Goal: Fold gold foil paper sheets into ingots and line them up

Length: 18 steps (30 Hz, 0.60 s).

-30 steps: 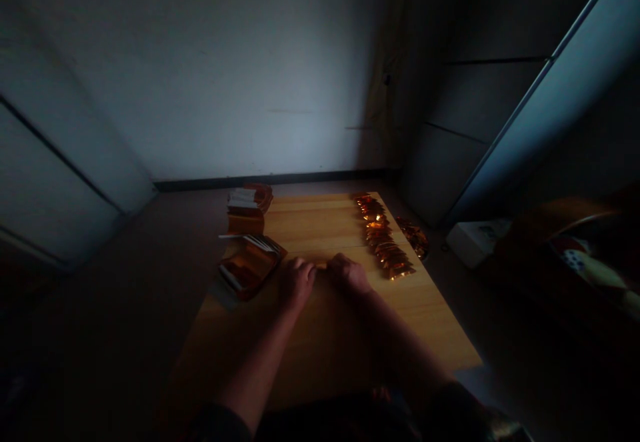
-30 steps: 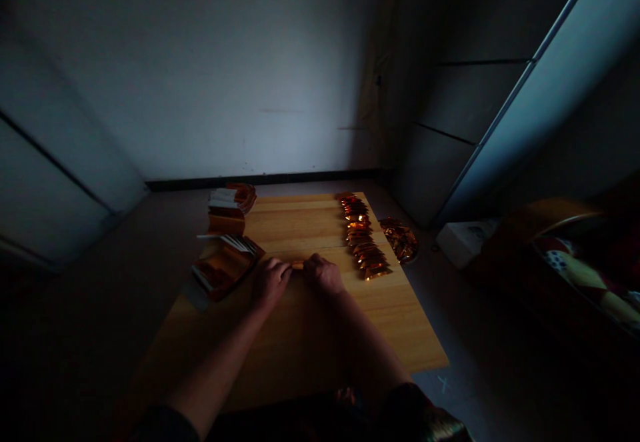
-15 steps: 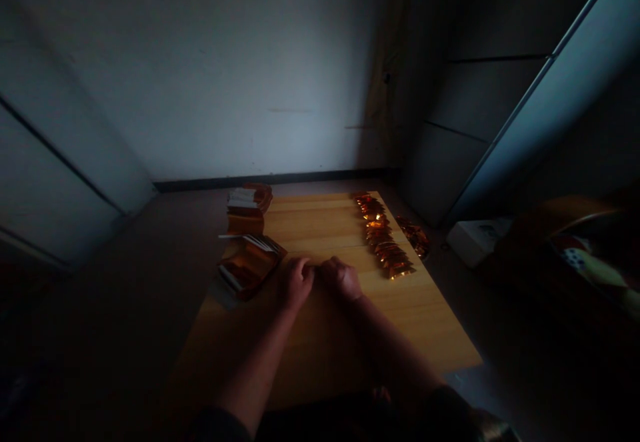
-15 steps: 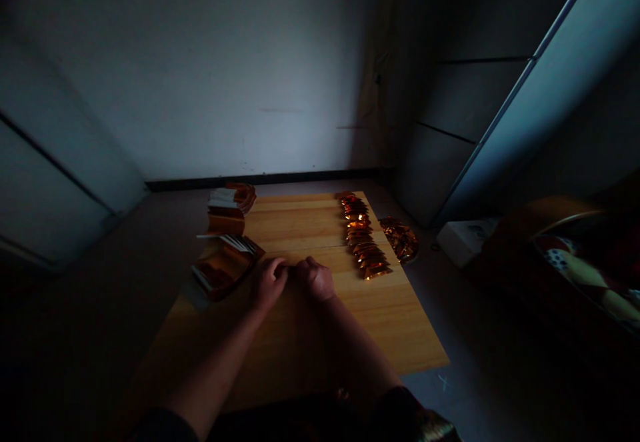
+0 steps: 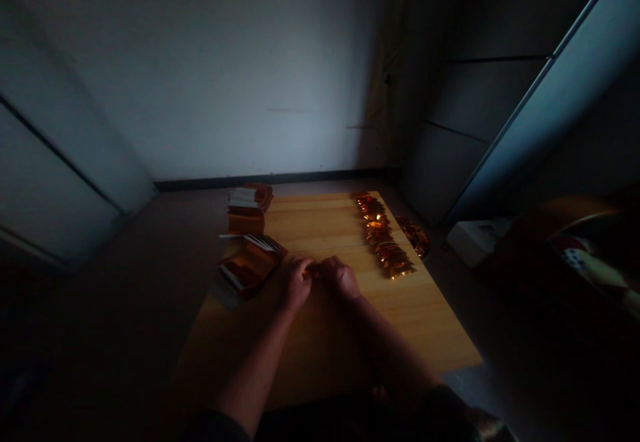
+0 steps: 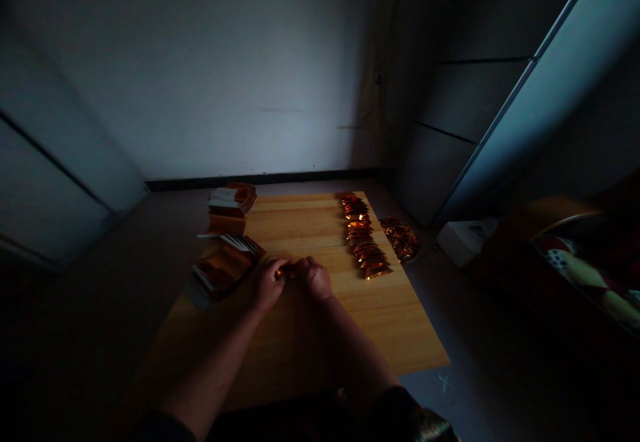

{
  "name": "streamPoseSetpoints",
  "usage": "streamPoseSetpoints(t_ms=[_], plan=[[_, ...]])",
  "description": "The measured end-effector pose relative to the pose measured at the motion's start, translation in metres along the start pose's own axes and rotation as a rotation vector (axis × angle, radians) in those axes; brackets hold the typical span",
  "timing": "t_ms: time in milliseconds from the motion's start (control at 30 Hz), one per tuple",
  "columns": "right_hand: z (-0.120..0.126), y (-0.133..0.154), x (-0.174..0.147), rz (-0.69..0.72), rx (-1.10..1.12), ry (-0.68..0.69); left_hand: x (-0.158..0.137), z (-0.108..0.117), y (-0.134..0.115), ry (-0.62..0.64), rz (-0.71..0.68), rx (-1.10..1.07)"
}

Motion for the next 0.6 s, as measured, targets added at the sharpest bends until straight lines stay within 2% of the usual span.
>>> streamPoseSetpoints(t_ms=[333, 600], plan=[[0.006, 0.002, -0.002, 0.016, 0.020, -0.053, -0.001, 0.004, 0.000, -0.043, 0.039, 0.030], [0.007, 0.002, -0.003, -0.014, -0.025, -0.055, 0.000, 0.004, 0.010, -0.085, 0.058, 0.049]])
Point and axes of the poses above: each hand's wrist, its own x-axis towards the middle knuckle, its own z-axis out of the back of the hand, y = z × x, the point moved 6 cm from there along x, towards the middle knuckle, and after that the axes turned 9 degrees about -y, right-handed, at the moved point
